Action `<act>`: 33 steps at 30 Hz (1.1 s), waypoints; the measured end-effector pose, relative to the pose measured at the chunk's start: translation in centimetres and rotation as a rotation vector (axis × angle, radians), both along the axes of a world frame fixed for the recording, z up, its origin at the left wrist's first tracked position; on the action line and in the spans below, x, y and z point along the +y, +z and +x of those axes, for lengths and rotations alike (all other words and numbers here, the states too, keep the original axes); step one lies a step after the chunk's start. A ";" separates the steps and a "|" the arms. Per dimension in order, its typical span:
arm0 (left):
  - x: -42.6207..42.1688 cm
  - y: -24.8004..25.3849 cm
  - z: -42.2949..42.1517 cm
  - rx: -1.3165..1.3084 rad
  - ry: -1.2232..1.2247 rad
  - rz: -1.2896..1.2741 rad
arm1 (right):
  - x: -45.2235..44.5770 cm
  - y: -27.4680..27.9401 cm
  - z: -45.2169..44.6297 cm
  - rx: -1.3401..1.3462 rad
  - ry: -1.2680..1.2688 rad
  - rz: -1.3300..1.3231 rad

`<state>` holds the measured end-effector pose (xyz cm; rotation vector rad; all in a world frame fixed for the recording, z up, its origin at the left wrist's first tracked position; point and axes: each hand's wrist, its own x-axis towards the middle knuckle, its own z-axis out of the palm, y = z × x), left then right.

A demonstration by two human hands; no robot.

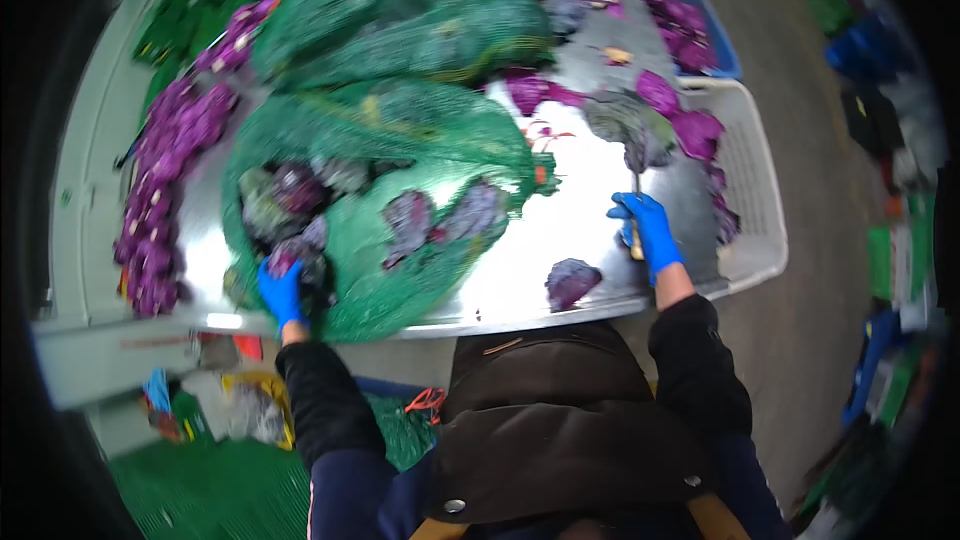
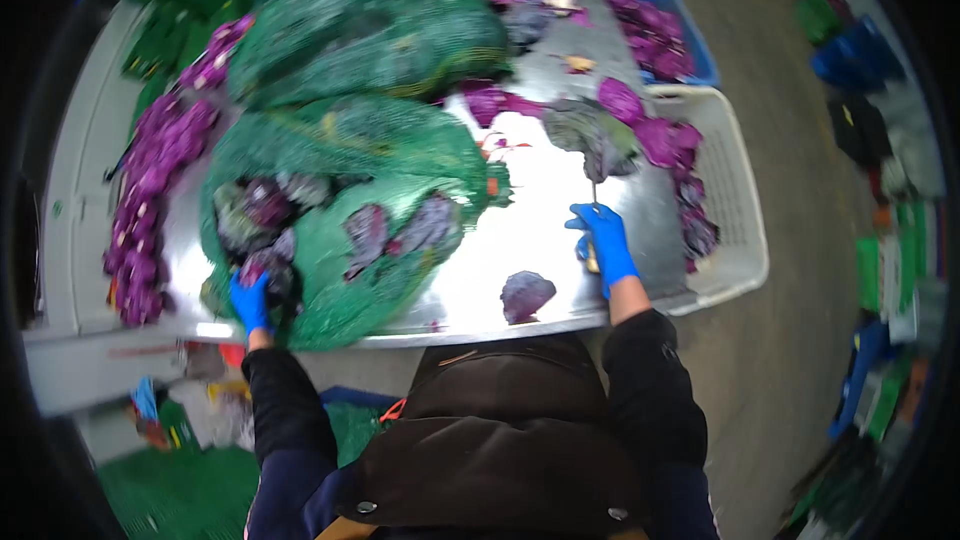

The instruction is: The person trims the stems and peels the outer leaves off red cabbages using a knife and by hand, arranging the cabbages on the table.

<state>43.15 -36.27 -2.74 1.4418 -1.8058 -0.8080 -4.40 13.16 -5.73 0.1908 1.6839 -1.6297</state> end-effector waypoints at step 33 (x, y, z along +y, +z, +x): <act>32.9 5.3 -36.8 -0.160 -1.345 0.093 | 3.8 6.7 6.3 0.554 0.410 0.485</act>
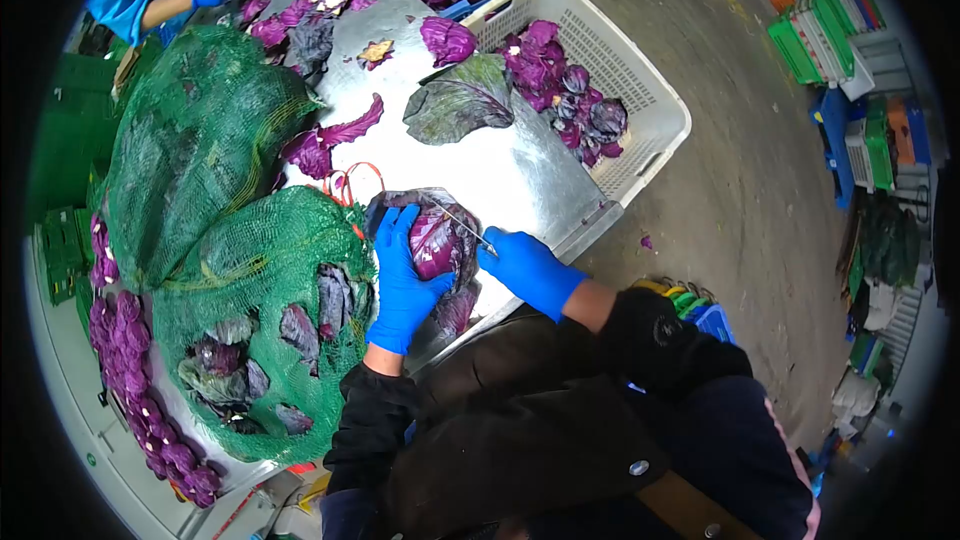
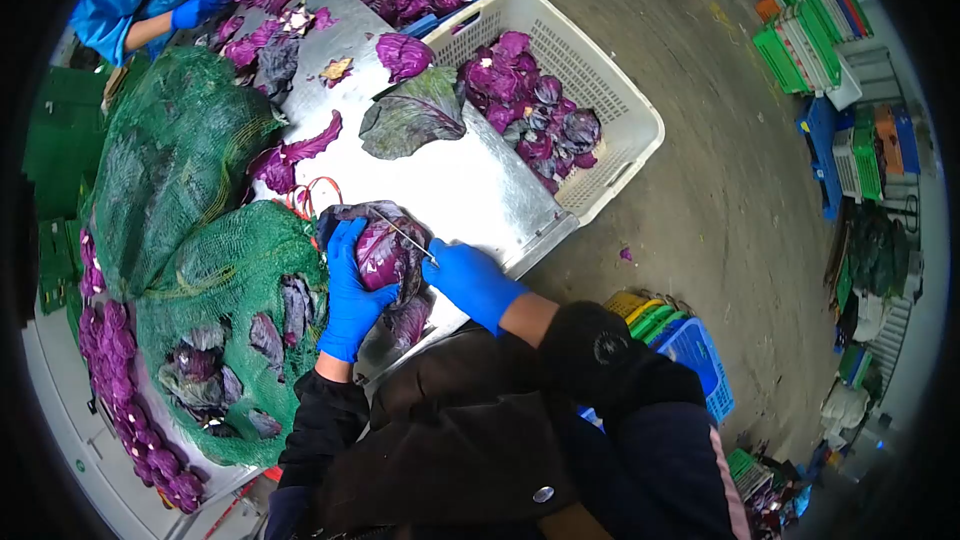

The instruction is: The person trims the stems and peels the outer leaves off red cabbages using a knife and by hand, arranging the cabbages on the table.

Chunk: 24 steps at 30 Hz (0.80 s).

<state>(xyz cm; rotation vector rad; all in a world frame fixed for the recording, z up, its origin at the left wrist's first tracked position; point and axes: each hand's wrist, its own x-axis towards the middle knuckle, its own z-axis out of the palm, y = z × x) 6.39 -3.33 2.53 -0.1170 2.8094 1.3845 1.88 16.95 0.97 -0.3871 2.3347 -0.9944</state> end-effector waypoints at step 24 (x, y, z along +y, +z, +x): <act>1.2 -0.9 0.7 0.066 0.104 0.062 | -2.0 -2.9 -3.8 0.073 0.201 0.228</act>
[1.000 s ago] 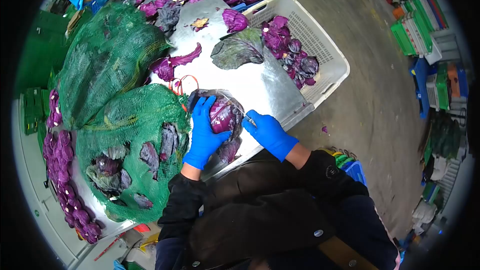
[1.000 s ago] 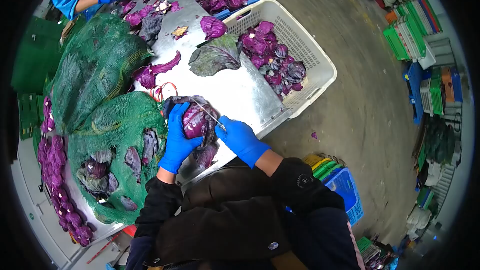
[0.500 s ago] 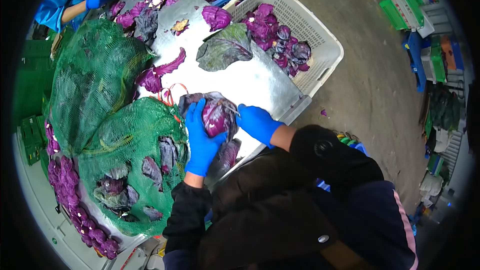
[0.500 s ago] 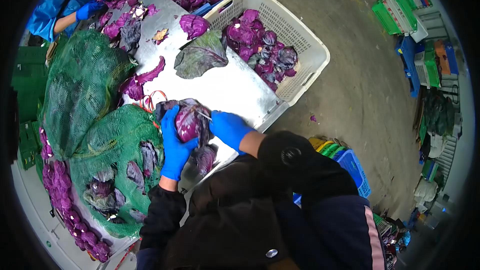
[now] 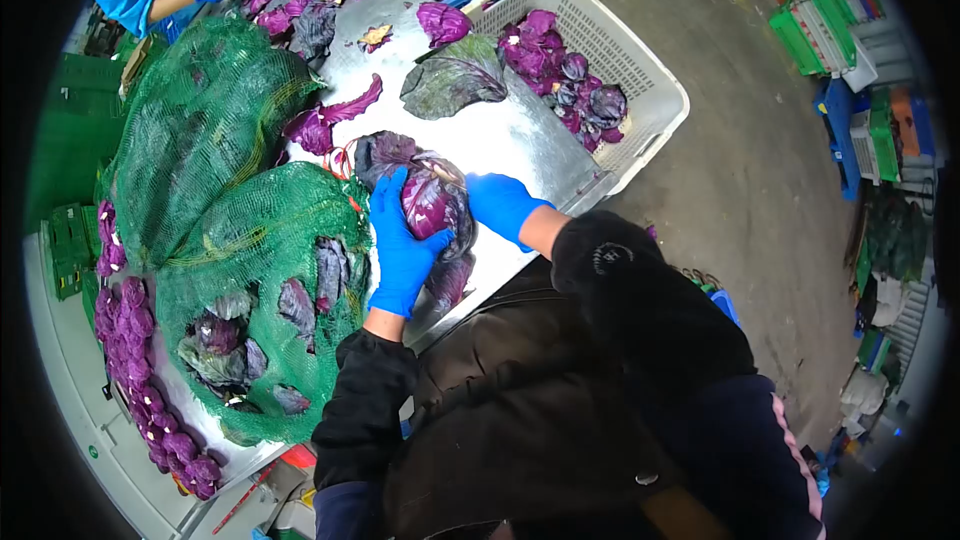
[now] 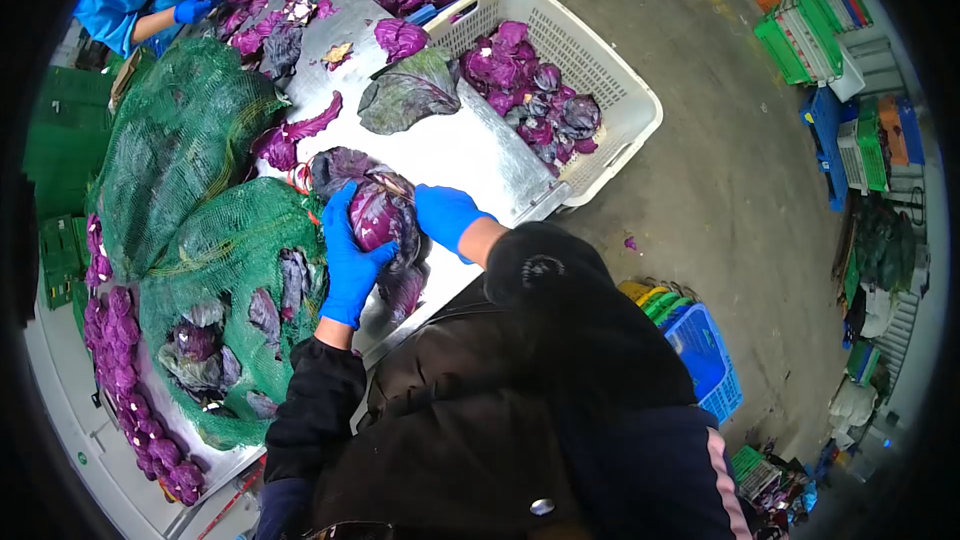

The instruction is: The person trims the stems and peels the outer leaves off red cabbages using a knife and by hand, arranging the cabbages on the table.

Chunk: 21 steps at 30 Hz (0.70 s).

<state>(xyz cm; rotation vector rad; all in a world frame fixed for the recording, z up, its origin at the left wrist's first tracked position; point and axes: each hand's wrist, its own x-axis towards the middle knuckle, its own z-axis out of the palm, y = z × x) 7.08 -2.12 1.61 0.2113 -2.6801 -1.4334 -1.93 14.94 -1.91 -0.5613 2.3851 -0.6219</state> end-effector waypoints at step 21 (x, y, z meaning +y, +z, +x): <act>-1.5 -0.3 2.9 -0.055 0.175 0.491 | 5.3 5.9 -4.3 0.281 -0.369 0.009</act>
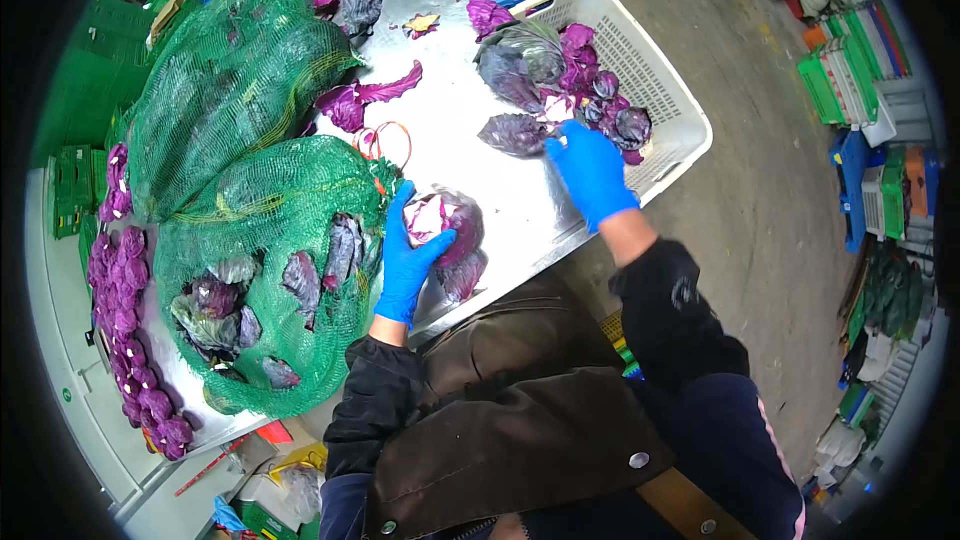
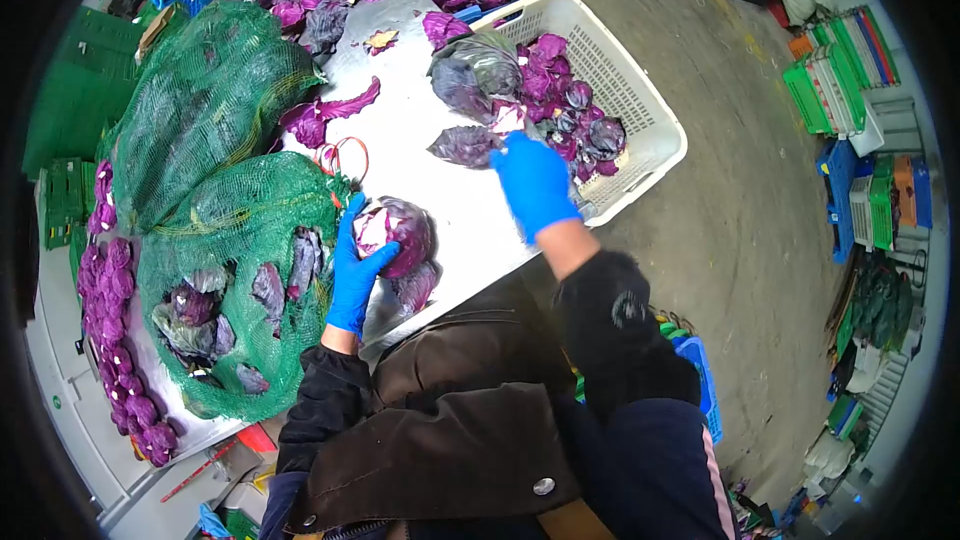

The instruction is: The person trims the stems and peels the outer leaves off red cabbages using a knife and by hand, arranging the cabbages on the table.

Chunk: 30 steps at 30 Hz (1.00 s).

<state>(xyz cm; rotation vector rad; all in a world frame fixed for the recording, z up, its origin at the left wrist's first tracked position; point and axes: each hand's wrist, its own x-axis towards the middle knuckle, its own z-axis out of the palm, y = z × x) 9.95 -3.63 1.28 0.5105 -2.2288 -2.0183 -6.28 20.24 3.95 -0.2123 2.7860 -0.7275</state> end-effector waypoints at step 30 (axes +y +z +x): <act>3.3 -0.7 -1.1 0.108 0.109 -0.501 | -6.8 -6.0 5.5 0.185 0.205 -0.448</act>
